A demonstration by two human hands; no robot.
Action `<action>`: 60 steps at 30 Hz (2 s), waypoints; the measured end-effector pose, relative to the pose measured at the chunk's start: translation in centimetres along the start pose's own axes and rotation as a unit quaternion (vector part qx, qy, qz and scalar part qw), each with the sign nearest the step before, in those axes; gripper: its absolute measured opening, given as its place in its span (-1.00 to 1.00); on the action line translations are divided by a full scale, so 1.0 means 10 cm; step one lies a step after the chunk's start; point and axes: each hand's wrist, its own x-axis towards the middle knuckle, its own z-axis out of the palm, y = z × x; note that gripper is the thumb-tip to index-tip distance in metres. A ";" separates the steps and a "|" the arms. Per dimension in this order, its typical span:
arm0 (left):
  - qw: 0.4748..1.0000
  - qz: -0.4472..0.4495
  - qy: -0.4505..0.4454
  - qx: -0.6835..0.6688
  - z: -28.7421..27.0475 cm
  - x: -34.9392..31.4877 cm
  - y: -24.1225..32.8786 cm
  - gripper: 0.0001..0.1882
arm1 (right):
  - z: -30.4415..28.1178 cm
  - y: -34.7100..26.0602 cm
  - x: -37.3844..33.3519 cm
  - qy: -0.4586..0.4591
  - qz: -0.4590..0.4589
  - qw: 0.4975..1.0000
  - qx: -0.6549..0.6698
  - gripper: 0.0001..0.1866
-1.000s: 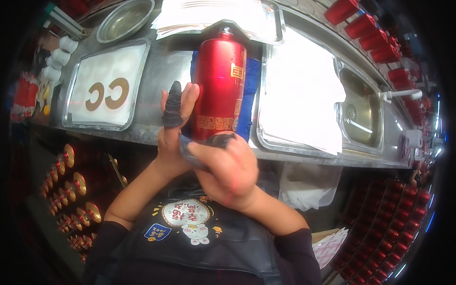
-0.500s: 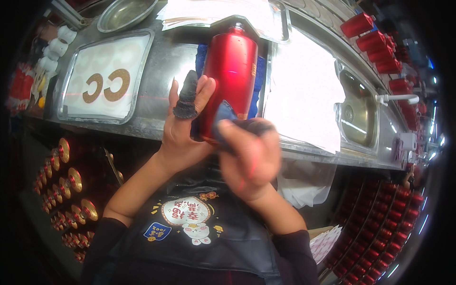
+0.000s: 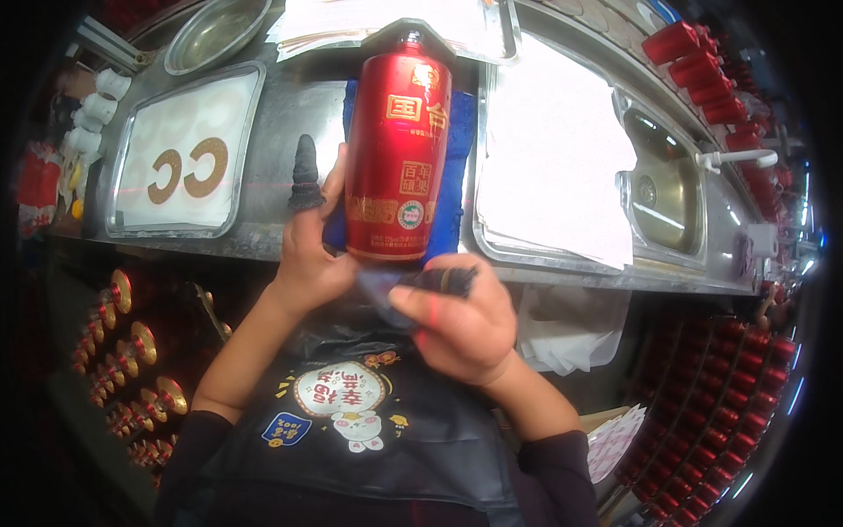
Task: The person applies gold decorative stickers to the neck and base of red cylindrical bottles. They pick up each bottle, place a sticker on the neck, smooth it, then apply a second sticker to the base, and set the bottle aside.
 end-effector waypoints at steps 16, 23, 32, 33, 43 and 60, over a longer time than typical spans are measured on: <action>0.985 0.086 0.023 0.150 -0.01 0.09 0.16 0.08 | 0.01 0.77 1.25 0.146 0.051 0.981 -0.119 -0.84; 0.994 0.057 -0.034 0.082 -0.11 0.15 0.14 0.30 | 0.03 0.38 0.79 0.044 0.122 0.987 0.092 -0.77; 0.991 0.030 -0.078 0.102 -0.14 0.13 -0.03 0.22 | 0.04 0.26 0.22 0.032 0.007 0.999 0.002 -0.76; 0.994 0.038 -0.065 0.077 -0.16 0.14 -0.03 0.24 | 0.10 0.29 0.00 0.067 0.086 0.994 0.000 -0.81; 0.999 0.018 0.037 -0.028 -0.13 0.69 0.00 -0.27 | 0.05 0.23 0.54 0.192 0.317 0.923 0.106 -0.80; 0.988 -0.138 0.049 -0.042 -0.03 1.60 0.04 -0.37 | -0.53 0.78 -0.30 0.029 0.370 0.928 0.035 -0.46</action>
